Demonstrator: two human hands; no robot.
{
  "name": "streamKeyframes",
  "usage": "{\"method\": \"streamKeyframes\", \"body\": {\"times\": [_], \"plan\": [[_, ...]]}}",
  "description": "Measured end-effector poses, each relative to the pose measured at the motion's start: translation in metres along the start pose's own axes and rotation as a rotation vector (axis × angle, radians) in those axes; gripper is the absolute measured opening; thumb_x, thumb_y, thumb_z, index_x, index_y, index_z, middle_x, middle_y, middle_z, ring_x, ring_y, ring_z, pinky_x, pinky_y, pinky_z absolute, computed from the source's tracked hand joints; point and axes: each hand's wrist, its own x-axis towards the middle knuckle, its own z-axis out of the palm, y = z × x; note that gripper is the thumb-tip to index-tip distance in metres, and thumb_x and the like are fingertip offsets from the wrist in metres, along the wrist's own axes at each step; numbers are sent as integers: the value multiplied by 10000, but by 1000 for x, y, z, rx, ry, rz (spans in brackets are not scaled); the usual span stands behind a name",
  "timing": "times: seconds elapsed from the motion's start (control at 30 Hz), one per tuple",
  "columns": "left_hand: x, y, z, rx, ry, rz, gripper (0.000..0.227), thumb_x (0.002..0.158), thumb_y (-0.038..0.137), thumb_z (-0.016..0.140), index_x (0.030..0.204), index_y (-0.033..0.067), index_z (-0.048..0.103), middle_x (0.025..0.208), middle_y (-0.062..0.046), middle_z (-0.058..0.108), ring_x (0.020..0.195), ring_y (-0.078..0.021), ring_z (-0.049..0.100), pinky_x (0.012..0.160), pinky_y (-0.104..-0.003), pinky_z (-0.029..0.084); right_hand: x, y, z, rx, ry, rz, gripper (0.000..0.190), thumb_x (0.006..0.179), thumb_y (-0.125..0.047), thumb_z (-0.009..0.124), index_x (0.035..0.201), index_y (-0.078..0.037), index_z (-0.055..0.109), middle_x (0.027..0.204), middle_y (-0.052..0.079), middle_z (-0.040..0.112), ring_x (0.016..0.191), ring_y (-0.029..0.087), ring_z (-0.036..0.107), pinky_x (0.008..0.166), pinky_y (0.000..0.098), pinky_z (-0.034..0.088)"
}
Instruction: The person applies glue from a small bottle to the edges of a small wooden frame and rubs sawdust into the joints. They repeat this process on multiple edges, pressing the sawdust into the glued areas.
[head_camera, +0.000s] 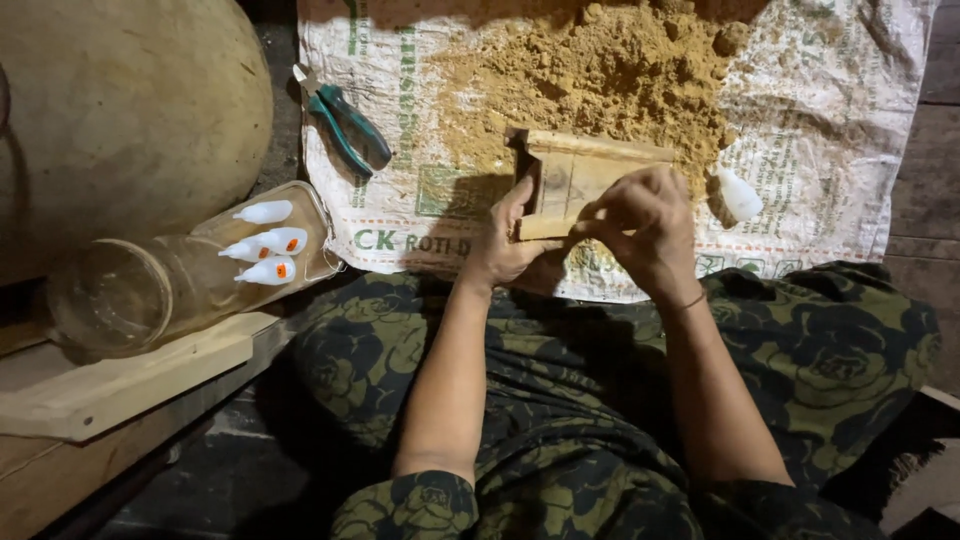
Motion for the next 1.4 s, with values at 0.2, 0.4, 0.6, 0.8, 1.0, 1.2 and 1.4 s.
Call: {"method": "streamKeyframes", "body": {"times": [0.2, 0.4, 0.6, 0.8, 1.0, 1.2, 1.4], "plan": [[1, 5, 0, -5, -22, -7, 961, 623, -187, 896, 1467, 7, 479, 1326, -216, 614, 1026, -214, 621, 722, -356, 641, -1, 21, 3, -67, 106, -117, 444, 767, -346, 1000, 895, -73, 675, 836, 92, 542, 870, 312, 590, 855, 410, 444], [-3, 20, 9, -86, -29, -39, 949, 644, -215, 879, 1472, 55, 502, 1326, -188, 634, 1069, -230, 631, 794, -376, 652, 1, 15, -2, -110, 102, -160, 284, 815, 38, 894, 948, -72, 669, 865, 81, 591, 823, 287, 590, 794, 383, 448], [-1, 3, 4, -69, -49, -3, 932, 668, -185, 889, 1482, 66, 510, 1332, -182, 638, 1096, -204, 636, 734, -324, 652, -2, 22, 8, -180, 198, -162, 325, 824, -97, 955, 913, -88, 642, 801, 62, 554, 745, 306, 583, 731, 400, 495], [0, 22, 20, -102, -52, 17, 964, 652, -217, 872, 1495, 58, 494, 1358, -190, 621, 1078, -176, 613, 736, -325, 643, -8, 49, 25, -254, 242, -141, 272, 819, -71, 893, 878, -95, 629, 785, 63, 530, 726, 298, 586, 684, 396, 489], [1, -3, 3, -38, -72, 28, 928, 639, -223, 845, 1462, -10, 474, 1285, -195, 633, 1051, -205, 633, 790, -363, 654, 6, -11, -2, -375, 260, -171, 306, 772, -113, 866, 985, -113, 645, 894, 86, 568, 795, 307, 607, 762, 396, 515], [1, 59, 38, -34, -93, 63, 829, 648, -177, 867, 1390, 25, 556, 1239, -208, 656, 1064, -286, 663, 830, -440, 642, -21, 27, -57, -157, 405, 8, 384, 853, -121, 864, 1155, -91, 630, 1101, 134, 580, 854, 353, 642, 758, 425, 530], [-4, 60, 43, 117, 150, 124, 851, 623, -74, 910, 1390, 61, 566, 1214, -153, 682, 1079, -220, 653, 909, -402, 595, -91, 134, -111, -509, 202, 247, 395, 925, -294, 835, 1216, -83, 674, 1049, 141, 630, 947, 392, 658, 781, 490, 551]]}}
